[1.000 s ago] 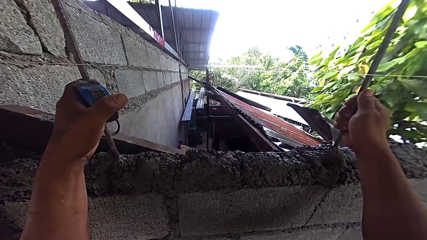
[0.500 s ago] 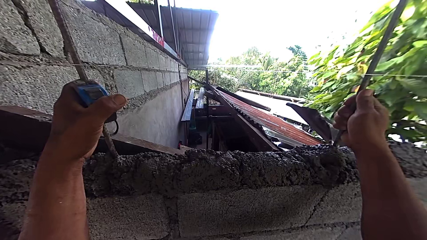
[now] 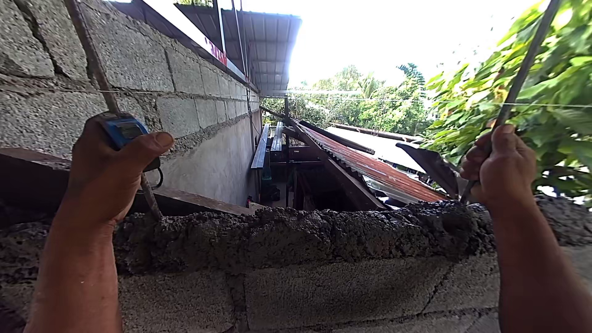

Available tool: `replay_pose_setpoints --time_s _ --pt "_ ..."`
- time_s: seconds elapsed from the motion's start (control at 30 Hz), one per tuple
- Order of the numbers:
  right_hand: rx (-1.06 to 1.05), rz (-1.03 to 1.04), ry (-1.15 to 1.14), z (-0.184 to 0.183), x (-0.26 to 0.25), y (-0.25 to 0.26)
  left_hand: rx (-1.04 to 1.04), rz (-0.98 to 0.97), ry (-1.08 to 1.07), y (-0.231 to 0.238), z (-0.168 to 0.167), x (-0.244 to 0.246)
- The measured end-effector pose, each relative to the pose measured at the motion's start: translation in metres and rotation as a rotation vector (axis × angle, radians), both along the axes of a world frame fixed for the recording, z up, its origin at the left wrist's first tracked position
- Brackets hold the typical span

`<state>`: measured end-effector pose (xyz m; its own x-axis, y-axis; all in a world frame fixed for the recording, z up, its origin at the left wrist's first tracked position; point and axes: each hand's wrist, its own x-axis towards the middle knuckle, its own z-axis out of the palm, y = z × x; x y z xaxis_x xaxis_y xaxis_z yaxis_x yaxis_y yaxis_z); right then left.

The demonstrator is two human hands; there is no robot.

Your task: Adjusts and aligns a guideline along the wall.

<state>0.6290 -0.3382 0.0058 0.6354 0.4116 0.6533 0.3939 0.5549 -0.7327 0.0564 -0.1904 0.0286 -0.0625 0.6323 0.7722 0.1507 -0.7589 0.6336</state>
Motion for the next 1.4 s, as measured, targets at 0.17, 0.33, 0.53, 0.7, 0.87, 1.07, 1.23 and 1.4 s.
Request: replay_pose_setpoints --time_s 0.17,0.33,0.53,0.7,0.87,1.07,1.23,1.4 --pt "0.000 -0.006 0.001 0.0004 -0.0004 0.0001 0.001 -0.007 -0.004 0.0002 -0.0002 0.0000" --pt "-0.003 -0.012 -0.003 0.0004 -0.0009 -0.0005 0.006 -0.007 -0.005 0.0004 -0.0002 -0.0006" --pt "-0.001 -0.003 -0.006 -0.0003 0.0004 0.0001 0.005 -0.005 -0.004 0.0009 -0.0002 0.0000" --pt "0.005 0.005 -0.004 0.0000 -0.0013 -0.0003 -0.010 0.005 -0.003 -0.0005 0.0001 0.0005" --pt "0.001 0.008 -0.006 0.0005 -0.0023 -0.0006 0.002 0.008 0.009 -0.0001 0.0006 -0.0004" --pt "0.010 0.008 -0.015 -0.0011 0.0013 0.0013 -0.015 0.010 0.002 0.0006 -0.0028 -0.0031" --pt "0.007 0.006 0.004 0.0003 -0.0018 0.0001 -0.030 0.021 -0.001 -0.0009 -0.0075 -0.0068" --pt "0.005 0.008 0.006 -0.0005 -0.0006 0.0000 -0.021 0.006 -0.003 0.0001 -0.0072 -0.0065"
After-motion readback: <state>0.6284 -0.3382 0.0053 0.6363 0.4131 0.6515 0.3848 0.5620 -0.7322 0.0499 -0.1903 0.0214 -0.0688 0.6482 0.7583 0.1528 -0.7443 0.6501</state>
